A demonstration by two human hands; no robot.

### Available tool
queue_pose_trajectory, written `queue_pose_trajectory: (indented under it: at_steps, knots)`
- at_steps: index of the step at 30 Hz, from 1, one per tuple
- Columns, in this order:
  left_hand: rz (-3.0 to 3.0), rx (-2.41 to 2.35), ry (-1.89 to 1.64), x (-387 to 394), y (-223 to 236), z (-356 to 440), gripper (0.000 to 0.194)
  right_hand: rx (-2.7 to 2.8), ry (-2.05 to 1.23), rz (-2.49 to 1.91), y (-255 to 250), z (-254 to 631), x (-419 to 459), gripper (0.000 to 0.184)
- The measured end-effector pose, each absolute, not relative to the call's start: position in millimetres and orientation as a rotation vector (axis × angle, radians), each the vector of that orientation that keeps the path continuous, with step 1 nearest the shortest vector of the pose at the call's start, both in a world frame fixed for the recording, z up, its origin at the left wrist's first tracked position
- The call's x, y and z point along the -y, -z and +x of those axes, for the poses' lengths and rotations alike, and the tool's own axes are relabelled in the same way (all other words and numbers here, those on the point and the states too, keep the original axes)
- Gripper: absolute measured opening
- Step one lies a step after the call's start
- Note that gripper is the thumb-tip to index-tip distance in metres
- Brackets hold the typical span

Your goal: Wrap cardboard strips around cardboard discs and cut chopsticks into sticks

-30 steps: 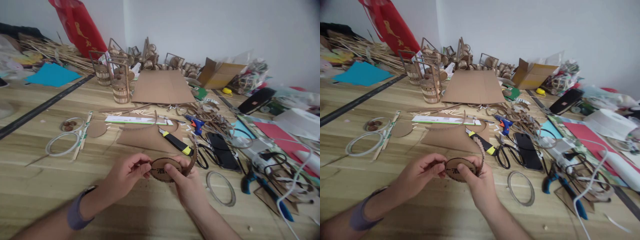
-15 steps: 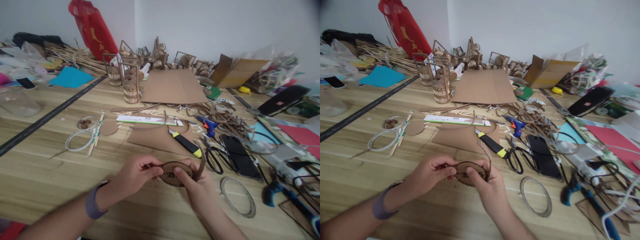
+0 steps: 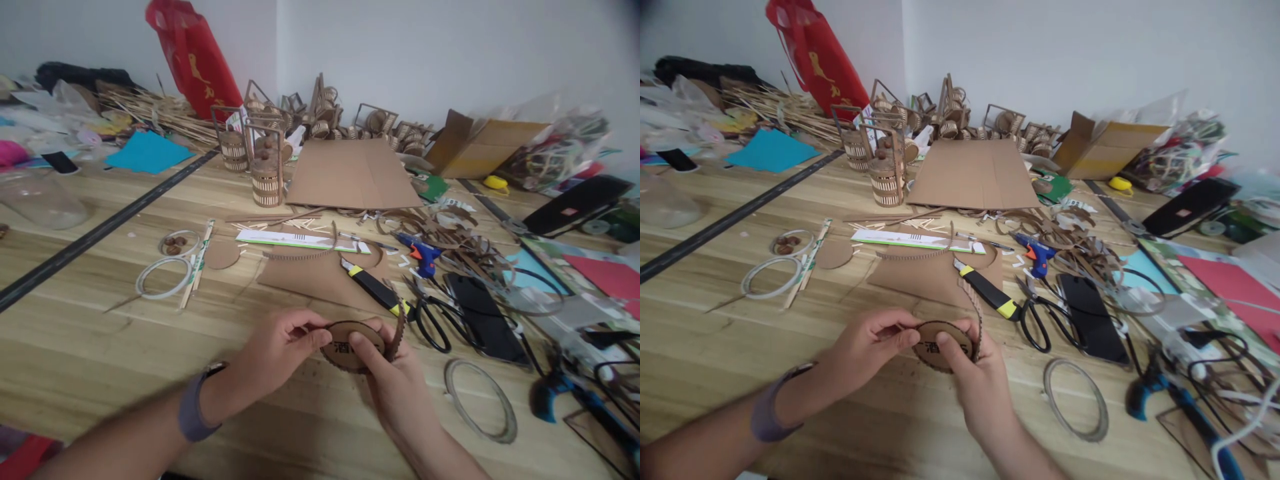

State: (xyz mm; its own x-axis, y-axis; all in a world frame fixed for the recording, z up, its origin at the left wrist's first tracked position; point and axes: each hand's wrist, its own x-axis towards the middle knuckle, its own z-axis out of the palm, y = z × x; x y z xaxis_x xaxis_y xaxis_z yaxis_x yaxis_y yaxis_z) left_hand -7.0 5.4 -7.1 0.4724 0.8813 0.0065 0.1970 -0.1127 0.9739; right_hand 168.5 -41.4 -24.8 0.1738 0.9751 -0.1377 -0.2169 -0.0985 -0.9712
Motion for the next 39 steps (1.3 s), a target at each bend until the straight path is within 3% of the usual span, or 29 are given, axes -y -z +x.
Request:
queue_pose_trajectory:
  at_steps: [11,16,24,28,31,39]
  knots:
    - [1.415,-0.884,-0.766,-3.1,7.1,0.0,0.019,0.693,-1.274,-1.150,25.8,163.2,41.6,0.026]
    - [1.111,-0.740,-0.784,-1.1,23.0,9.8,0.049,0.607,-1.300,-1.068,19.2,159.5,39.5,0.026]
    - [0.993,-0.566,-0.734,5.3,18.4,21.2,0.031,0.687,-1.445,-1.032,24.9,152.2,42.6,0.027]
    - [0.880,-0.753,-0.853,0.3,15.0,15.9,0.031,0.769,-1.258,-1.118,25.9,166.0,39.0,0.035]
    - [0.872,-0.824,-0.878,-3.3,11.6,10.8,0.028,0.881,-1.112,-1.148,25.9,177.1,37.3,0.030]
    - [0.954,-0.809,-0.872,-2.1,5.5,7.3,0.022,0.919,-1.094,-1.177,25.2,180.3,37.3,0.021]
